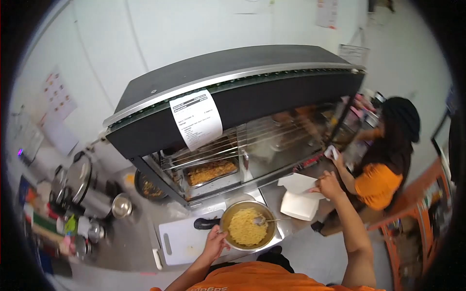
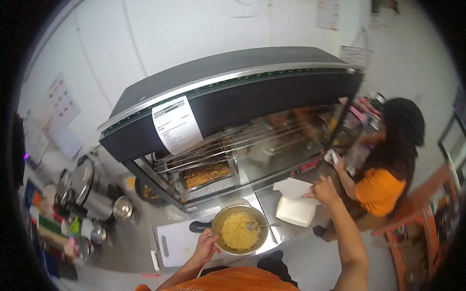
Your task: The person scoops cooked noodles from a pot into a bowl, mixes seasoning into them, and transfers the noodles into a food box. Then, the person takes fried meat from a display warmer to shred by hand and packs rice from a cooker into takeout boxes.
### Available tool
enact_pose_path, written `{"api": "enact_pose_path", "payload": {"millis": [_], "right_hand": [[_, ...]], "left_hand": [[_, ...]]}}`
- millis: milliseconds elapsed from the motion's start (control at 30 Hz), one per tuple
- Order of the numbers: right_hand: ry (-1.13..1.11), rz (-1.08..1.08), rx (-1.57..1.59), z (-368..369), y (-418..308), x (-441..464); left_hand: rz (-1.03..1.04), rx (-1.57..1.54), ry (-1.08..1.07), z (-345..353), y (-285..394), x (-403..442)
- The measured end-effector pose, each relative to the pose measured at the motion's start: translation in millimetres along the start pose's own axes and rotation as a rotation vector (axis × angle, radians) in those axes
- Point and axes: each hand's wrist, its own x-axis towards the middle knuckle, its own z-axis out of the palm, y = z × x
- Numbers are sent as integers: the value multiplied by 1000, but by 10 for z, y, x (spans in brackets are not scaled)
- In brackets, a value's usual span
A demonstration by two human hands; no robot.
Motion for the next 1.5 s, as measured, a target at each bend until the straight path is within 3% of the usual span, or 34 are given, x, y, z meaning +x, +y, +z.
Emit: {"api": "enact_pose_path", "payload": {"millis": [100,167,200,267,367,400,467,533,633,733,800,833,900,1000,1067,1133,1200,1367,1433,1467,1500], "right_hand": [[50,-82,34,168,444,517],[503,-32,-25,0,430,637],[496,-65,9,119,432,649],[353,218,302,381,358,499],[168,137,577,1039,338,196],[144,115,587,982,254,149],[87,271,1093,583,-88,92],[-37,164,1204,567,-196,84],[-214,66,1135,584,-362,33],[-302,25,911,474,-543,-45],[-373,-139,608,411,-586,-71],[-365,-139,603,465,-607,-34],[-247,-384,395,694,-671,-91],[-21,-426,226,635,-686,-77],[102,-420,215,851,-605,-22],[17,-342,237,788,-555,-108],[-390,-273,217,648,-508,-225],[-427,-166,489,993,-600,-420],[-552,-151,867,1199,-624,-352],[-544,-140,871,1284,-657,-327],[-602,-16,1014,1336,-699,-293]], "left_hand": [[31,-54,123,559,-144,153],[60,-87,151,768,-280,210],[56,-82,227,933,-310,232],[104,-88,249,998,-485,265],[118,-55,356,1142,-641,257],[132,-20,355,1149,-701,259],[123,33,394,1233,-744,256],[118,89,410,1275,-826,268],[116,128,401,1331,-969,318],[139,139,399,1327,-1197,343],[150,140,386,1357,-1313,354],[136,157,388,1406,-1321,351],[121,154,396,1344,-1425,393],[126,239,398,1252,-1621,430],[135,160,381,1258,-1676,499],[168,198,359,1250,-1711,599],[184,162,391,1327,-1758,663],[108,161,381,1384,-1879,651],[56,130,401,1460,-1881,629],[54,139,390,1462,-1901,642],[63,159,388,1428,-1954,657]]}}
